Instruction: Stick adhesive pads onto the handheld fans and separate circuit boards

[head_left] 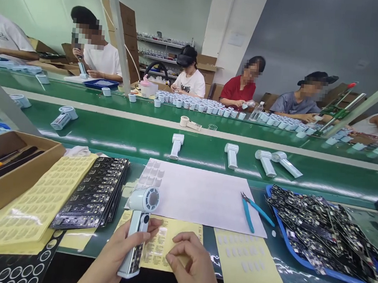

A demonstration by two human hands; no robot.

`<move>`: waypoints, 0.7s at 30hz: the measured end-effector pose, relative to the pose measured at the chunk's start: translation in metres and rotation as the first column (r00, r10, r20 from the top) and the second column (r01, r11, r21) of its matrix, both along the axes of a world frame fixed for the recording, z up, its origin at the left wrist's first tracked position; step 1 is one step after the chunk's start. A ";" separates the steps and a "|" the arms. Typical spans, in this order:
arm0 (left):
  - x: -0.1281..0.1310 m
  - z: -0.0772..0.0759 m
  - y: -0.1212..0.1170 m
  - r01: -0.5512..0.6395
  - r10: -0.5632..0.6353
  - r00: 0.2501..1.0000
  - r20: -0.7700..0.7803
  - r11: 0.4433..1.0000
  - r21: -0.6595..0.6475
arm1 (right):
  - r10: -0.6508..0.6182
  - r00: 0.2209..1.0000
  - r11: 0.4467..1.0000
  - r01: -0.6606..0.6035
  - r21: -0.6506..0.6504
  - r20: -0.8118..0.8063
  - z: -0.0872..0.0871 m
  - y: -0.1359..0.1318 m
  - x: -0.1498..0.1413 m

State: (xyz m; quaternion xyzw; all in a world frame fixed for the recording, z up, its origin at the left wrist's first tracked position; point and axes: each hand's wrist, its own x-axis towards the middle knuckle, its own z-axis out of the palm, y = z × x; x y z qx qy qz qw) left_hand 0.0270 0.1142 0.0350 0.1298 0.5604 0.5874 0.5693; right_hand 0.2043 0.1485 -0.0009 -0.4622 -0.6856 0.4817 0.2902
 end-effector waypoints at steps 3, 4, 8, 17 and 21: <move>0.002 0.000 0.000 0.012 -0.012 1.000 -0.028 1.000 0.000 | 0.013 0.996 0.978 -0.031 0.206 0.090 -0.007 -0.003 -0.001; 0.003 0.000 0.001 0.010 -0.010 0.999 -0.037 1.000 -0.004 | 0.025 0.993 0.968 -0.052 0.245 0.111 -0.008 -0.002 0.000; 0.004 0.002 0.003 0.000 0.000 0.998 -0.070 1.000 -0.005 | 0.089 0.996 0.991 -0.088 0.102 -0.009 -0.002 0.004 0.005; 0.009 0.025 0.010 0.012 -0.012 1.000 0.001 1.000 -0.017 | 0.112 0.898 0.937 -0.238 -0.255 -0.426 0.046 0.014 -0.002; 0.011 0.032 0.018 -0.067 0.068 0.994 0.087 0.998 -0.014 | 0.156 0.893 0.947 -0.257 -0.194 -0.422 0.067 0.019 -0.021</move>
